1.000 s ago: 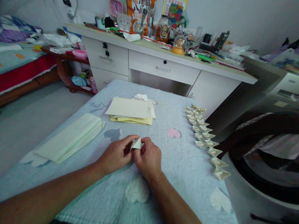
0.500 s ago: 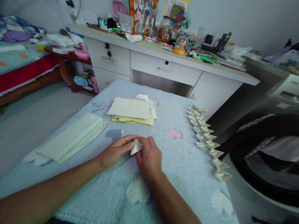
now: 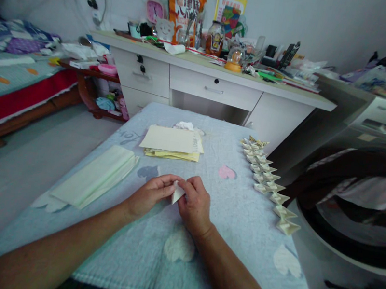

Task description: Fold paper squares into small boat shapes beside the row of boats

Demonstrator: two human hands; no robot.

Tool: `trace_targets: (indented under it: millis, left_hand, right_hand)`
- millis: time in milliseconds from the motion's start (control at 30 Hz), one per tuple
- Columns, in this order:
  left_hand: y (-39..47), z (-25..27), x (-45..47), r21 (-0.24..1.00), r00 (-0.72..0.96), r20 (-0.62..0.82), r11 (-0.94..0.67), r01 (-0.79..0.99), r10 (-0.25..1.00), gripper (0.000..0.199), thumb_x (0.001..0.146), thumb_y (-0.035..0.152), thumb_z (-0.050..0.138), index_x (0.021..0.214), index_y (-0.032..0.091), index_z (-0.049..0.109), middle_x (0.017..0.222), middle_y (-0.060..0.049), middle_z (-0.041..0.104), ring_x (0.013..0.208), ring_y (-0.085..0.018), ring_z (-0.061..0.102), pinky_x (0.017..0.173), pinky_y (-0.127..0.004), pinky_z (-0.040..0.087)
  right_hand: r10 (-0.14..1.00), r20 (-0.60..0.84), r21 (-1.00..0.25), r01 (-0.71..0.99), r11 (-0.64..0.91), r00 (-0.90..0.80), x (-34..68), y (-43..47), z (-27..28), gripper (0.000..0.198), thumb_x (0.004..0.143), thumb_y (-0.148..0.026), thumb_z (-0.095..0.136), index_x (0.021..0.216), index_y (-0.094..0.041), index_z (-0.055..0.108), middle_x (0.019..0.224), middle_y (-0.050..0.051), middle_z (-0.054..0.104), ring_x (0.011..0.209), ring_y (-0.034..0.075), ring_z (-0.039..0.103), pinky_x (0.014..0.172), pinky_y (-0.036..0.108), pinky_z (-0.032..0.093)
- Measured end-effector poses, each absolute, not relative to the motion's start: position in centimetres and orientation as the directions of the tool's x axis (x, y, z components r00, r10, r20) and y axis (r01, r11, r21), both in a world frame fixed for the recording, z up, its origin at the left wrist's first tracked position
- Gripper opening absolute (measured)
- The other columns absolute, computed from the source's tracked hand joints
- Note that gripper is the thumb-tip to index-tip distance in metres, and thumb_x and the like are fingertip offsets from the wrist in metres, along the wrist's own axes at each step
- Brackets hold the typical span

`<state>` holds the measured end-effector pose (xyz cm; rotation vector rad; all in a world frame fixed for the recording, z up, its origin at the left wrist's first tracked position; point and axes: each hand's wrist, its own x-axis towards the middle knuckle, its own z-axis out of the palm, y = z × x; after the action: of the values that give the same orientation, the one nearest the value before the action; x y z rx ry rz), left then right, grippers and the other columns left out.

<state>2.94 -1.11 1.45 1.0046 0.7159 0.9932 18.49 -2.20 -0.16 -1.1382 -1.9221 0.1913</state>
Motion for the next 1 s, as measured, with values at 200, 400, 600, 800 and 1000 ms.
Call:
trace_targets:
  millis: [200, 400, 600, 800, 1000]
  left_hand:
    - [-1.2, 1.6, 2.9, 0.906, 0.39, -0.082, 0.231, -0.354, 0.917, 0.031, 0.073, 0.03, 0.072, 0.099, 0.014, 0.067, 0.08, -0.003, 0.064, 0.069, -0.012, 0.056, 0.067, -0.023, 0.043]
    - [-1.0, 1.4, 2.8, 0.909, 0.409, -0.058, 0.218, -0.355, 0.911, 0.03, 0.073, 0.03, 0.072, 0.098, 0.013, 0.067, 0.084, -0.005, 0.066, 0.075, -0.014, 0.058, 0.071, -0.024, 0.044]
    - [-1.0, 1.1, 2.8, 0.917, 0.409, -0.092, 0.238, -0.321, 0.908, 0.028, 0.075, 0.034, 0.071, 0.093, 0.013, 0.068, 0.08, -0.004, 0.066, 0.072, -0.013, 0.059, 0.069, -0.025, 0.046]
    - [-0.8, 0.7, 2.6, 0.912, 0.408, -0.144, 0.281, -0.298, 0.901, 0.028, 0.074, 0.035, 0.072, 0.091, 0.013, 0.069, 0.083, -0.006, 0.068, 0.074, -0.016, 0.063, 0.07, -0.028, 0.05]
    - [-0.6, 0.8, 2.1, 0.91, 0.401, -0.134, 0.273, -0.313, 0.906, 0.024, 0.074, 0.031, 0.07, 0.09, 0.013, 0.068, 0.08, -0.005, 0.068, 0.071, -0.015, 0.063, 0.068, -0.028, 0.05]
  right_hand:
    - [0.759, 0.62, -0.51, 0.632, 0.584, -0.2, 18.4, -2.2, 0.0, 0.035, 0.077, -0.006, 0.051, 0.104, -0.022, 0.065, 0.087, 0.003, 0.053, 0.077, 0.015, 0.055, 0.067, 0.026, 0.047]
    - [0.807, 0.551, -0.547, 0.639, 0.542, -0.213, 18.3, -2.4, 0.3, 0.036, 0.08, -0.01, 0.054, 0.112, -0.023, 0.061, 0.09, 0.004, 0.055, 0.08, 0.016, 0.055, 0.069, 0.026, 0.047]
    - [0.799, 0.564, -0.538, 0.641, 0.548, -0.21, 18.4, -2.3, 0.3, 0.027, 0.079, -0.01, 0.056, 0.102, -0.023, 0.064, 0.087, 0.003, 0.053, 0.078, 0.016, 0.055, 0.068, 0.025, 0.046]
    - [0.814, 0.546, -0.6, 0.583, 0.547, -0.201, 18.2, -2.3, 0.8, 0.015, 0.079, -0.011, 0.056, 0.09, -0.021, 0.061, 0.082, 0.002, 0.053, 0.076, 0.015, 0.053, 0.067, 0.025, 0.043]
    - [0.828, 0.527, -0.679, 0.491, 0.546, -0.193, 18.3, -2.3, 1.5, 0.012, 0.078, -0.012, 0.053, 0.085, -0.019, 0.059, 0.08, 0.002, 0.053, 0.07, 0.014, 0.049, 0.061, 0.024, 0.039]
